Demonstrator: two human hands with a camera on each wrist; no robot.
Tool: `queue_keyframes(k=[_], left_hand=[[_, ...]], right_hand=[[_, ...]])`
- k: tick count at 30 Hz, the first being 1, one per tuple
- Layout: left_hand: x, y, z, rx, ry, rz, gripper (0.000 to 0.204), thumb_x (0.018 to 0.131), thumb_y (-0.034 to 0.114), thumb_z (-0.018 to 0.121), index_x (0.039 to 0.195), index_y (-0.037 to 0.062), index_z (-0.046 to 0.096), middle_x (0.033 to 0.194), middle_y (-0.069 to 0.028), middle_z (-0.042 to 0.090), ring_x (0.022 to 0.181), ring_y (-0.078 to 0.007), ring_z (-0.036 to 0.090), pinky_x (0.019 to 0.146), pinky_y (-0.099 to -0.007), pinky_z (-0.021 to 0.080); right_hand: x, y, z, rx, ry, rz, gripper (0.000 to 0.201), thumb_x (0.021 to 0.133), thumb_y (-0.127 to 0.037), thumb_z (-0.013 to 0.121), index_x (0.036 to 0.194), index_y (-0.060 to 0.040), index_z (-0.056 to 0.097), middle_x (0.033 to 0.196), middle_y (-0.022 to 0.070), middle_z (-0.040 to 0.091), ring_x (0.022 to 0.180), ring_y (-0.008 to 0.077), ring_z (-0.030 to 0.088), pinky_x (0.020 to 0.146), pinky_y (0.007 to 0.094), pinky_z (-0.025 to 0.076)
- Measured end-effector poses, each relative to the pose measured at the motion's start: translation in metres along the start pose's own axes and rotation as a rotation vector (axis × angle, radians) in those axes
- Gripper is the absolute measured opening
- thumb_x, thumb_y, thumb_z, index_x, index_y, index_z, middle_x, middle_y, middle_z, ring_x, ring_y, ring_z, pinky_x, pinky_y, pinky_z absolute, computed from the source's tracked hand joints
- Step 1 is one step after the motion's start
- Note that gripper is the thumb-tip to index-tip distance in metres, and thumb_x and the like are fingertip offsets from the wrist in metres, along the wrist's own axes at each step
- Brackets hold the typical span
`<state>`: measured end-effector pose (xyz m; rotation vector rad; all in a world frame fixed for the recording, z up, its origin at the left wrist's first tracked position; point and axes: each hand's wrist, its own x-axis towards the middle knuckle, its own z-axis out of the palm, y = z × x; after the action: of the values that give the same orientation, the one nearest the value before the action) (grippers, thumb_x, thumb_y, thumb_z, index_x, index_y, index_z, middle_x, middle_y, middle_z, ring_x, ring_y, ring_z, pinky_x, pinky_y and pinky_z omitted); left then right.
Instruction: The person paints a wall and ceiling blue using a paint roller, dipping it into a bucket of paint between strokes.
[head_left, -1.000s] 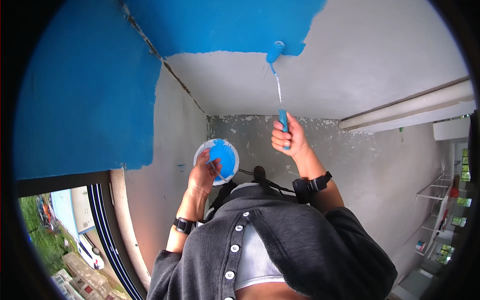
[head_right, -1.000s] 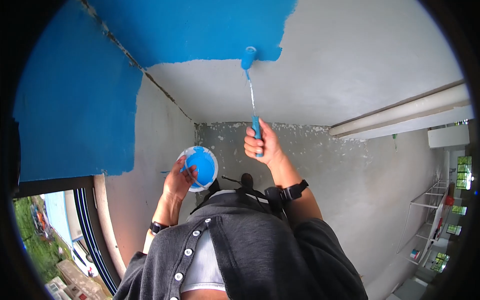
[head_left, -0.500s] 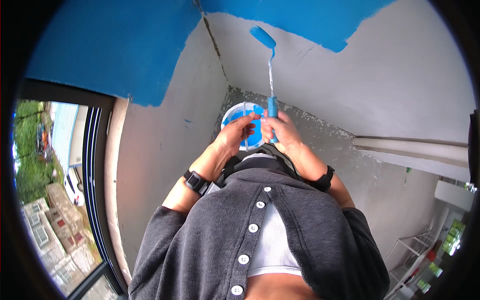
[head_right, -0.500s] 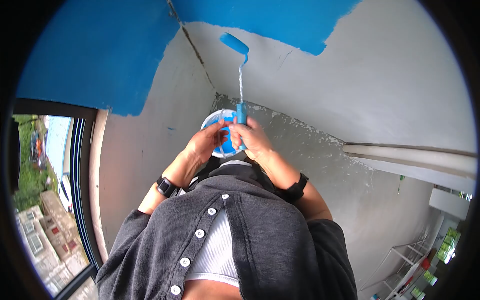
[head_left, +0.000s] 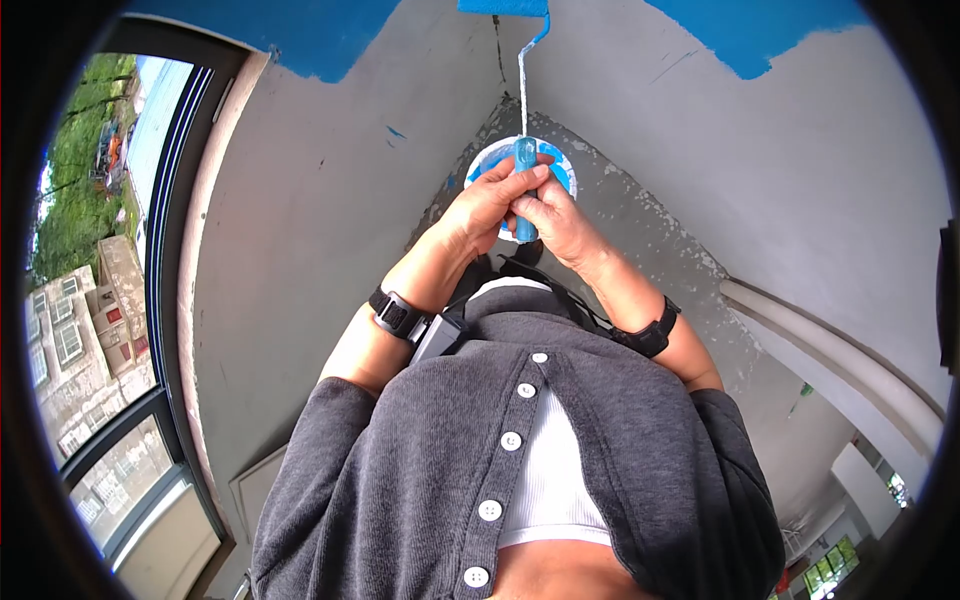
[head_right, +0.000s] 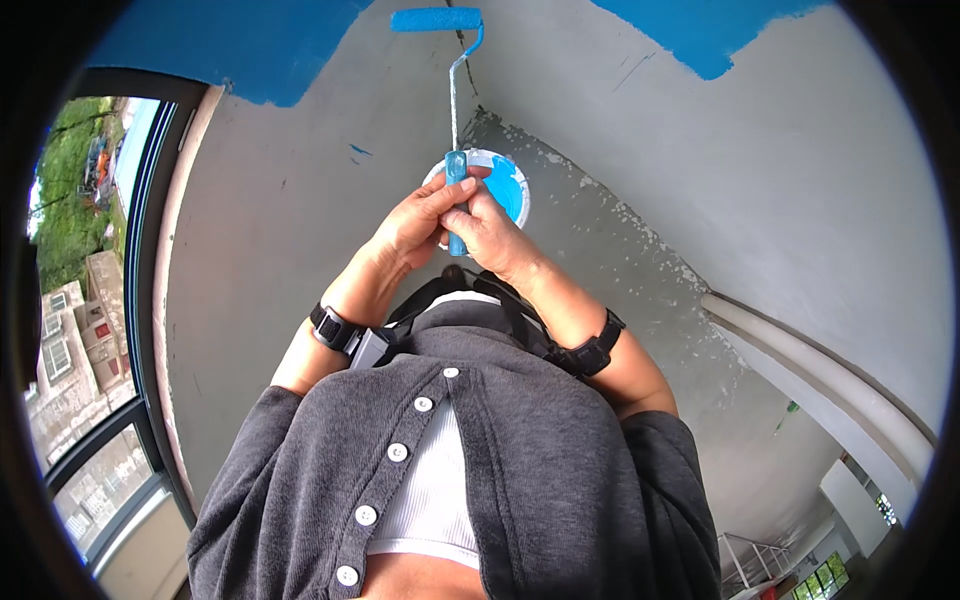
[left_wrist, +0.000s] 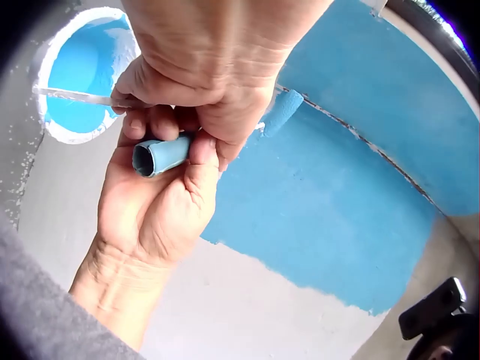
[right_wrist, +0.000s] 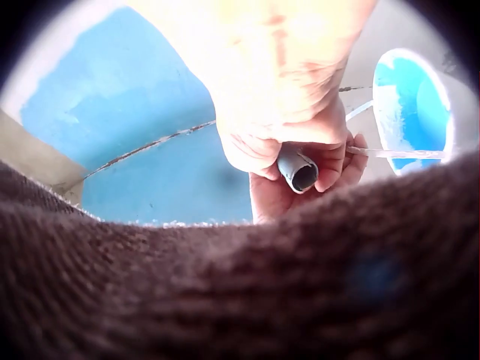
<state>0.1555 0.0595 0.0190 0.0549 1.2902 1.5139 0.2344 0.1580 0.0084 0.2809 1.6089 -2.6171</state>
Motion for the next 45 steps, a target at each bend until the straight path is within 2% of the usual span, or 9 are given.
queue_keyframes(k=[6,10,14,18,26,30,31,32,45], left_hand=[[-0.015,-0.026,-0.001,0.014,0.042,0.009,0.035,0.087,0.036,0.049,0.103,0.0058,0.055,0.097,-0.0081,0.056,0.089,-0.0178,0.054,0.076,-0.0313,0.046],[-0.042,-0.051,0.0,-0.085,0.159,0.039,0.027,0.087,0.029,0.051,0.096,0.0036,0.056,0.092,-0.0063,0.056,0.083,-0.0155,0.052,0.075,-0.0298,0.045],[-0.07,-0.073,-0.011,-0.126,0.246,0.059,0.025,0.087,0.028,0.051,0.092,0.004,0.055,0.09,-0.0049,0.056,0.08,-0.0142,0.052,0.075,-0.0277,0.043],[-0.098,-0.1,-0.015,-0.292,0.295,0.057,0.019,0.086,0.024,0.053,0.087,0.0057,0.056,0.085,-0.0036,0.056,0.078,-0.0135,0.052,0.073,-0.0273,0.044],[-0.122,-0.134,-0.003,-0.492,0.541,0.087,0.019,0.083,0.024,0.056,0.08,0.0058,0.058,0.074,-0.0028,0.059,0.065,-0.0143,0.055,0.063,-0.0267,0.047],[-0.127,-0.144,0.017,-0.576,0.681,0.121,0.016,0.083,0.023,0.055,0.08,0.008,0.059,0.073,-0.0017,0.059,0.066,-0.0133,0.054,0.06,-0.0244,0.044],[-0.128,-0.146,0.019,-0.613,0.683,0.165,0.016,0.083,0.023,0.055,0.08,0.0078,0.058,0.072,-0.0018,0.058,0.065,-0.0136,0.053,0.06,-0.0245,0.044],[-0.128,-0.147,0.023,-0.65,0.681,0.209,0.017,0.083,0.024,0.055,0.079,0.0076,0.058,0.072,-0.0019,0.058,0.065,-0.014,0.053,0.06,-0.0245,0.045],[-0.132,-0.144,0.05,-0.804,0.6,0.44,0.026,0.085,0.029,0.052,0.079,0.0038,0.055,0.074,-0.0086,0.055,0.067,-0.0202,0.054,0.064,-0.0311,0.047]], right_hand=[[-0.027,0.025,0.003,-0.178,-0.079,0.003,0.041,0.088,-0.019,0.044,0.121,0.0,0.031,0.099,0.0096,0.049,0.08,0.0143,0.052,0.065,0.0259,0.045],[-0.057,0.013,0.005,-0.553,-0.194,0.351,0.028,0.087,-0.022,0.049,0.101,0.0021,0.051,0.078,0.007,0.057,0.066,0.0124,0.054,0.056,0.0282,0.046],[-0.105,0.015,-0.026,-0.645,0.119,-0.005,0.027,0.086,-0.021,0.052,0.07,-0.0001,0.055,0.061,0.0024,0.053,0.056,0.0096,0.051,0.053,0.0233,0.043],[-0.137,-0.046,-0.055,-0.366,0.534,-0.032,0.021,0.089,-0.022,0.049,0.082,-0.0036,0.055,0.053,-0.0009,0.046,0.046,0.0056,0.042,0.046,0.0193,0.037],[-0.125,-0.181,-0.008,-0.468,0.233,-0.767,0.025,0.085,-0.02,0.055,0.098,0.0002,0.051,0.067,0.0022,0.047,0.055,0.0071,0.044,0.05,0.0191,0.038],[-0.138,-0.271,0.009,-0.569,-0.045,-1.282,0.042,0.075,-0.031,0.066,0.097,-0.0001,0.049,0.077,0.0074,0.05,0.057,0.0141,0.047,0.05,0.0233,0.042],[-0.137,-0.285,-0.006,-0.6,-0.202,-1.371,0.071,0.074,-0.043,0.062,0.111,0.0112,0.037,0.086,0.012,0.046,0.065,0.0158,0.044,0.054,0.0258,0.04],[-0.14,-0.3,-0.012,-0.708,-0.181,-1.437,0.068,0.077,-0.042,0.058,0.112,0.0118,0.035,0.096,0.0152,0.046,0.066,0.0179,0.047,0.05,0.0265,0.039],[-0.132,-0.315,-0.045,-0.506,-0.3,-1.518,0.062,0.078,-0.039,0.056,0.112,0.0093,0.037,0.097,0.0165,0.047,0.066,0.0189,0.049,0.049,0.0269,0.041]])
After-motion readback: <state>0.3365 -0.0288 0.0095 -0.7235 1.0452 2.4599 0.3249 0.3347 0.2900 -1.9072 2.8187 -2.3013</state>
